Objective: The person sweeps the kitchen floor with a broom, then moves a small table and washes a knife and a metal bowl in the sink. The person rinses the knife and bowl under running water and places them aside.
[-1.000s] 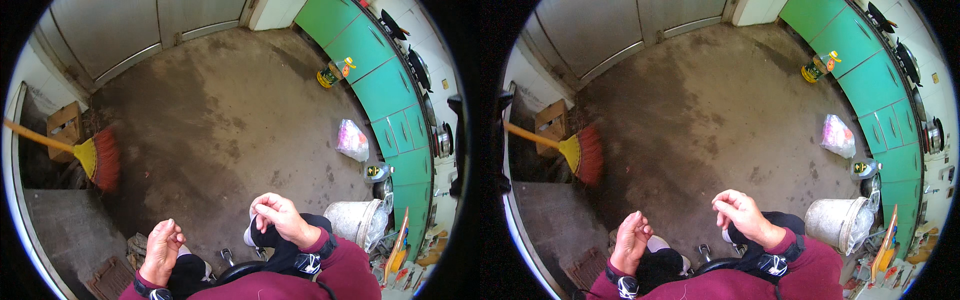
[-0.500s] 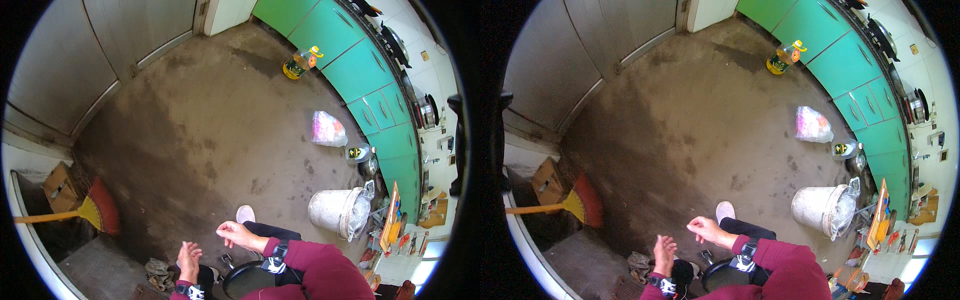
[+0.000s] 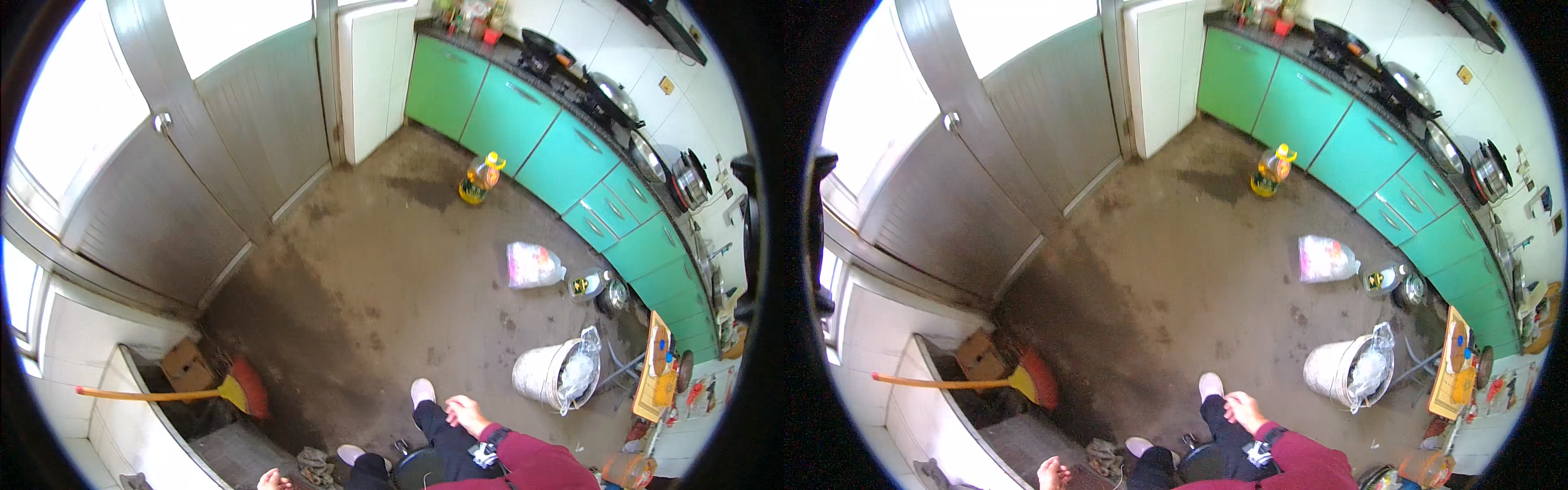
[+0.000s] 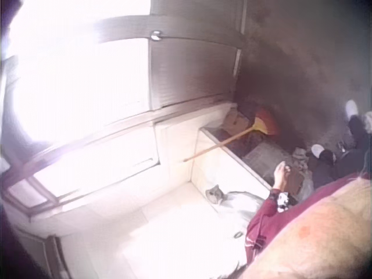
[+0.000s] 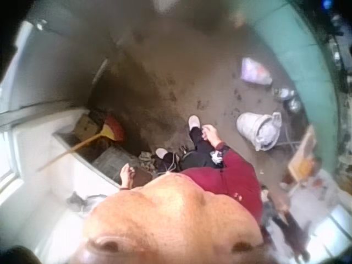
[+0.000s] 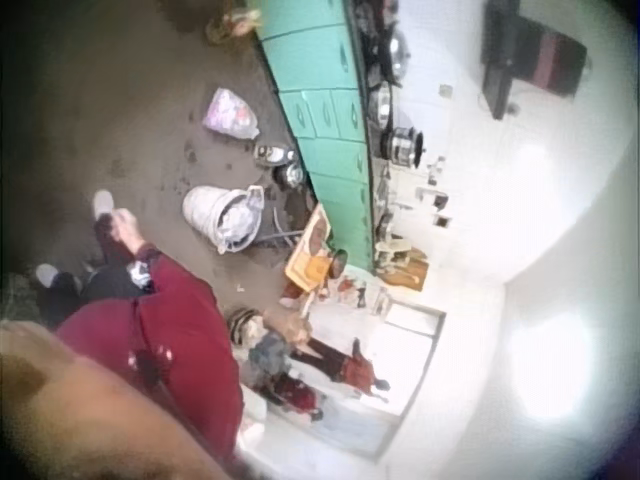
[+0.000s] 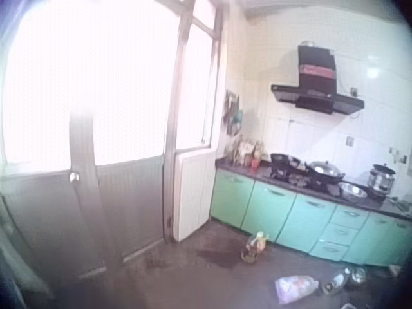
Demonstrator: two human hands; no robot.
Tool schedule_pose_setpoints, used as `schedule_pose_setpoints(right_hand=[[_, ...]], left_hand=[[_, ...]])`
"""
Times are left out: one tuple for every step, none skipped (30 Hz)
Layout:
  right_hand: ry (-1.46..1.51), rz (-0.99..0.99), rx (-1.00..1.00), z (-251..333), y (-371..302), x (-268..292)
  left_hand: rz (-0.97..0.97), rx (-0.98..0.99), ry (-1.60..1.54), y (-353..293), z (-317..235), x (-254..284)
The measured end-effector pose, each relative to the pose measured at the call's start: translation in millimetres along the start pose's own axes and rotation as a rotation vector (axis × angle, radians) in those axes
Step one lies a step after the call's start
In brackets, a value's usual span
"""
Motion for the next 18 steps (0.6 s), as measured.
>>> schedule_pose_setpoints(right_hand=[[0.043, -0.049, -0.037, 18, -21, 19], [0.084, -0.095, -0.04, 35, -41, 39], [0.087, -0.127, -0.027, 52, -61, 58], [0.068, -0.161, -0.04, 67, -78, 76], [0.104, -0.197, -0.029, 80, -92, 93], [0.143, -0.197, 0.009, 95, -102, 109], [0.153, -0.235, 0.007, 104, -113, 122], [0.159, -0.218, 0.016, 114, -119, 136], [0.184, -0.203, 0.049, 127, -121, 149], [0.198, -0.195, 0.071, 137, -121, 160], [0.202, -0.199, 0.09, 148, -121, 171], [0.175, -0.219, 0.099, 159, -117, 181], [0.206, -0.225, 0.127, 170, -112, 190], [0.225, -0.247, 0.145, 179, -109, 198], [0.235, -0.283, 0.148, 187, -106, 206], [0.267, -0.316, 0.134, 192, -103, 211], [0.306, -0.323, 0.153, 196, -103, 215], [0.332, -0.353, 0.15, 197, -104, 218]], left_hand=[[-0.034, -0.056, -0.023, -24, -20, 2], [-0.062, -0.082, -0.044, -44, -36, 0], [-0.09, -0.105, -0.068, -64, -47, -4], [-0.088, -0.114, -0.153, -81, -55, -12], [-0.085, -0.12, -0.236, -95, -59, -23], [-0.086, -0.164, -0.279, -109, -63, -33], [-0.04, -0.242, -0.31, -121, -64, -49], [-0.016, -0.168, -0.4, -124, -65, -66], [0.011, -0.093, -0.493, -132, -64, -79], [-0.01, -0.12, -0.451, -142, -63, -90], [-0.03, -0.145, -0.412, -148, -67, -103], [-0.017, -0.151, -0.403, -154, -75, -114], [0.004, -0.198, -0.423, -159, -84, -123], [-0.005, -0.229, -0.373, -165, -93, -129], [0.012, -0.273, -0.336, -171, -104, -134], [0.013, -0.285, -0.291, -174, -113, -139], [0.024, -0.306, -0.262, -177, -122, -142], [0.028, -0.313, -0.221, -178, -132, -145]])
Point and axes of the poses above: each hand's wrist, its own y-axis towards the middle knuckle, its own x-axis out of the back of the hand, z = x × y, the point moved 5 cm from there along y, towards the middle knuckle, and after that the axes turned 1 degree about y, right-handed, at the moved point
